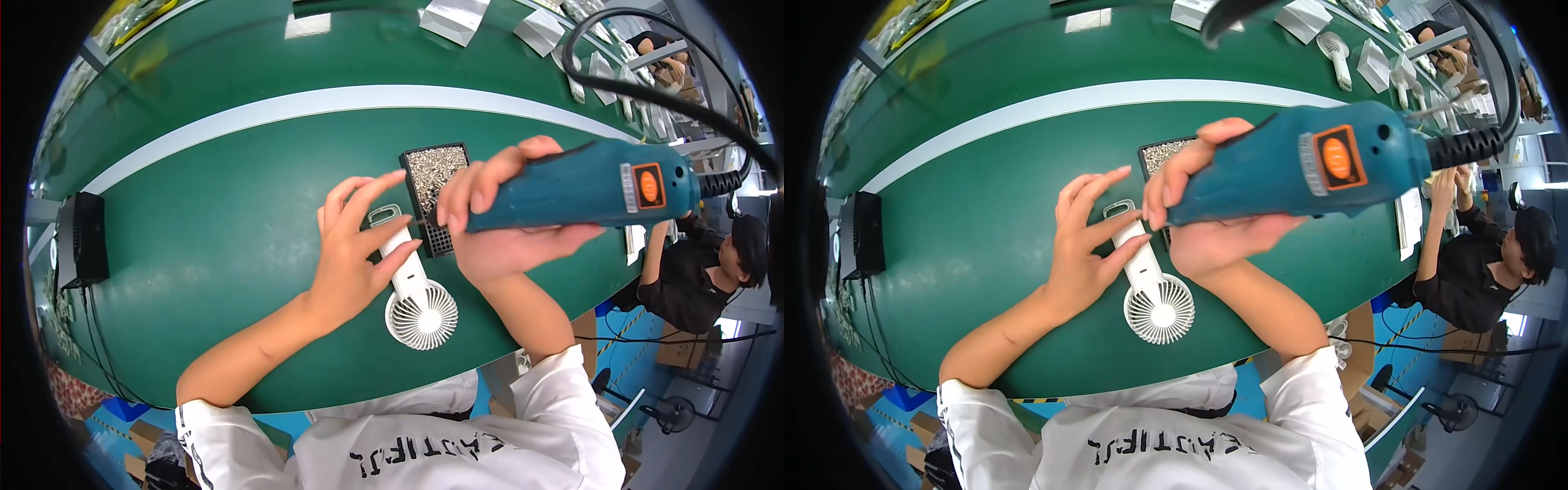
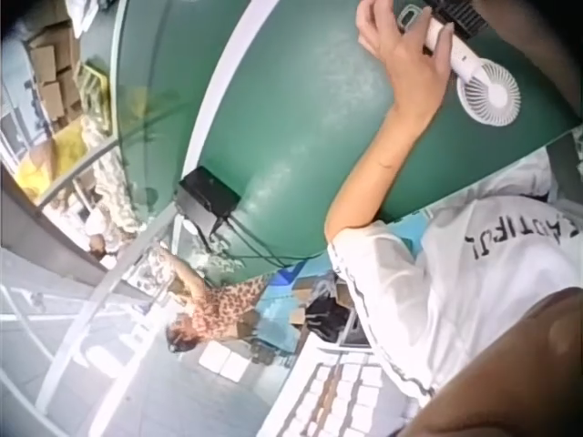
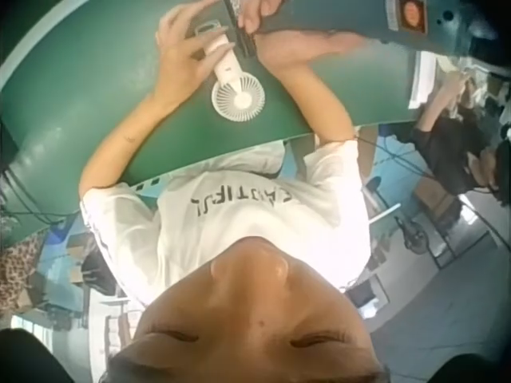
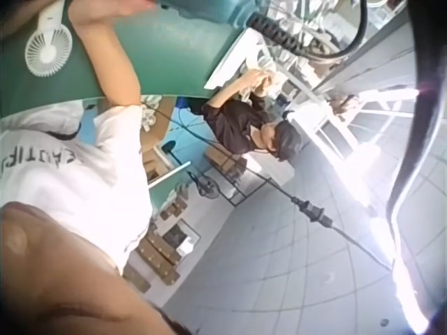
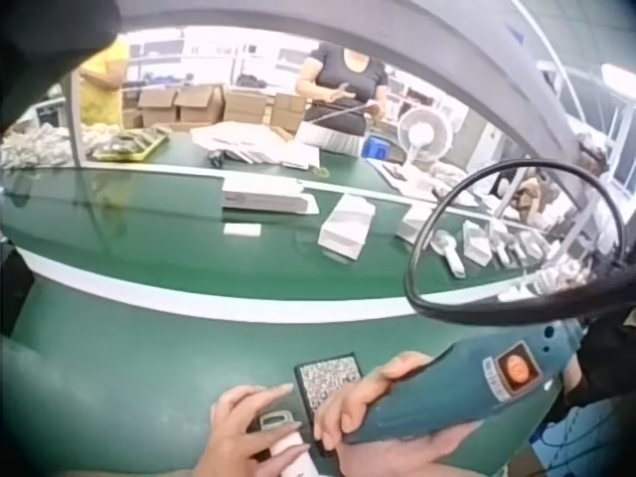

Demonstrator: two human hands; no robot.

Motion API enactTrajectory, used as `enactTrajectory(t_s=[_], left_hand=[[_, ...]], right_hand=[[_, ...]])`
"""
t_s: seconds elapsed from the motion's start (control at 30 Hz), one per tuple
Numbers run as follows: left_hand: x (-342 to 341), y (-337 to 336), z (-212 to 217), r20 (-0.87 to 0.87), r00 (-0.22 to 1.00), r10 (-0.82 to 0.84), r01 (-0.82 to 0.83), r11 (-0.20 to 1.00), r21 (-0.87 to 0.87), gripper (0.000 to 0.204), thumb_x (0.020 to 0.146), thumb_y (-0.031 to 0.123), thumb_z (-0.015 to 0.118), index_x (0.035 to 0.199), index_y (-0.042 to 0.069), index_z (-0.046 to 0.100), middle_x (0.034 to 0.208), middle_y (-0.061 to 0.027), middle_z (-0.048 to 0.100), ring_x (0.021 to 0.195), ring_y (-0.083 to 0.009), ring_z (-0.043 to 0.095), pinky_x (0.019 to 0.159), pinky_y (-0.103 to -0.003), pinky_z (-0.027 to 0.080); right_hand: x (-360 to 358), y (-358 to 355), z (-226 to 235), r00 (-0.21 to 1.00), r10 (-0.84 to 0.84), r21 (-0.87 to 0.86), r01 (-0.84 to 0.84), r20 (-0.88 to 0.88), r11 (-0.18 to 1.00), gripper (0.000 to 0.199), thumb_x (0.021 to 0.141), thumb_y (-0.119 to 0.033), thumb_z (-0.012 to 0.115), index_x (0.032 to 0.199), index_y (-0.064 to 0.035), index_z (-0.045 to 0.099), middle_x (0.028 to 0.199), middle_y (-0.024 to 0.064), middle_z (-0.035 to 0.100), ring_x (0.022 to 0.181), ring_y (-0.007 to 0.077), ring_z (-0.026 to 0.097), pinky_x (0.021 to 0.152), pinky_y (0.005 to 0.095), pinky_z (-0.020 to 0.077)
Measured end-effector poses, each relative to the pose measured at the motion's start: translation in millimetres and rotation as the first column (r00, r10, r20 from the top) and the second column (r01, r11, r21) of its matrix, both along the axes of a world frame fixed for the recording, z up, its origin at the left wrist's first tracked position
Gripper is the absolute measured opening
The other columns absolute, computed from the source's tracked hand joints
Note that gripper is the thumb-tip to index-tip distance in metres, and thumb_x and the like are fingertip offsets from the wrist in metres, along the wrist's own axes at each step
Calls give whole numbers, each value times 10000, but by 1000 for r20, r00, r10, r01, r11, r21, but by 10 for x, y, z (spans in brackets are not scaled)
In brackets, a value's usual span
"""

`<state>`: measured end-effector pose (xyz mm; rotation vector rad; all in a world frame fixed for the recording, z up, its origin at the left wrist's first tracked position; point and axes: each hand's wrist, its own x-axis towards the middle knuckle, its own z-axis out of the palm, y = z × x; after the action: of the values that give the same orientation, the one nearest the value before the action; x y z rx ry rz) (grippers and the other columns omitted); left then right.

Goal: Assemble a handheld electric fan using an electric screwdriver on a production line.

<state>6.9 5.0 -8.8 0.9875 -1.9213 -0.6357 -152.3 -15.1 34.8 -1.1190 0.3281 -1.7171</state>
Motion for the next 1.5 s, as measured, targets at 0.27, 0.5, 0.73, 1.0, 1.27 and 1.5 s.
enactTrajectory(t_s=[0.27, 0.5, 0.73, 1.0, 1.27, 1.5], left_hand=[[25, -28, -107, -12, 1000, 6, -5, 999, 33, 238, 664, 123, 786, 858, 9, 708, 1332, -99, 510, 1195, -325, 436, 954, -417, 351], [16, -36, -88, 14, 1000, -16, 14, 993, 115, 226, 682, 136, 775, 863, 46, 673, 1273, -112, 516, 1160, -317, 465, 913, -410, 365], [-10, -35, -108, 32, 1000, 0, -2, 998, 56, 215, 696, 133, 771, 862, 66, 652, 1176, -74, 561, 1075, -261, 509, 853, -370, 357], [-13, -19, -102, 34, 999, -1, -1, 997, 71, 235, 693, 141, 775, 883, 71, 656, 1149, -68, 567, 1079, -262, 503, 865, -378, 348], [-83, 34, 147, -60, 995, -85, 80, 994, -71, 327, 590, 138, 833, 885, 91, 702, 1194, -89, 565, 1106, -298, 490, 940, -415, 355], [-75, 42, 26, -213, 942, -258, 280, 957, 78, 136, 644, 93, 791, 725, 69, 685, 1140, -35, 627, 1098, -264, 500, 897, -388, 351]], right_hand=[[152, -56, -138, 992, -97, 267, 116, -85, 957, 928, 702, -908, 238, 1098, -93, 440, 588, 57, 468, 411, 183, 468, 411, 315, 419], [134, -73, -120, 986, -101, 193, 126, -134, 973, 947, 682, -920, 249, 1098, -98, 466, 597, 45, 470, 392, 174, 448, 384, 309, 390], [-458, -41, 11, 910, -402, 123, 412, -97, 903, 838, 792, -839, 186, 1127, -122, 462, 602, 31, 444, 374, 165, 425, 367, 302, 376], [-479, -32, -105, 852, -503, 179, 522, -144, 834, 827, 805, -826, 170, 1103, -110, 459, 590, 27, 431, 366, 159, 407, 359, 301, 365], [-274, 229, 306, 951, -308, 129, 302, 28, 945, 772, 847, -778, 222, 1152, -100, 429, 625, 20, 434, 347, 149, 369, 323, 294, 322], [-123, 273, 210, 982, -186, 152, 181, 23, 972, 753, 866, -755, 221, 1159, -94, 432, 629, 22, 446, 361, 150, 397, 331, 295, 347]])
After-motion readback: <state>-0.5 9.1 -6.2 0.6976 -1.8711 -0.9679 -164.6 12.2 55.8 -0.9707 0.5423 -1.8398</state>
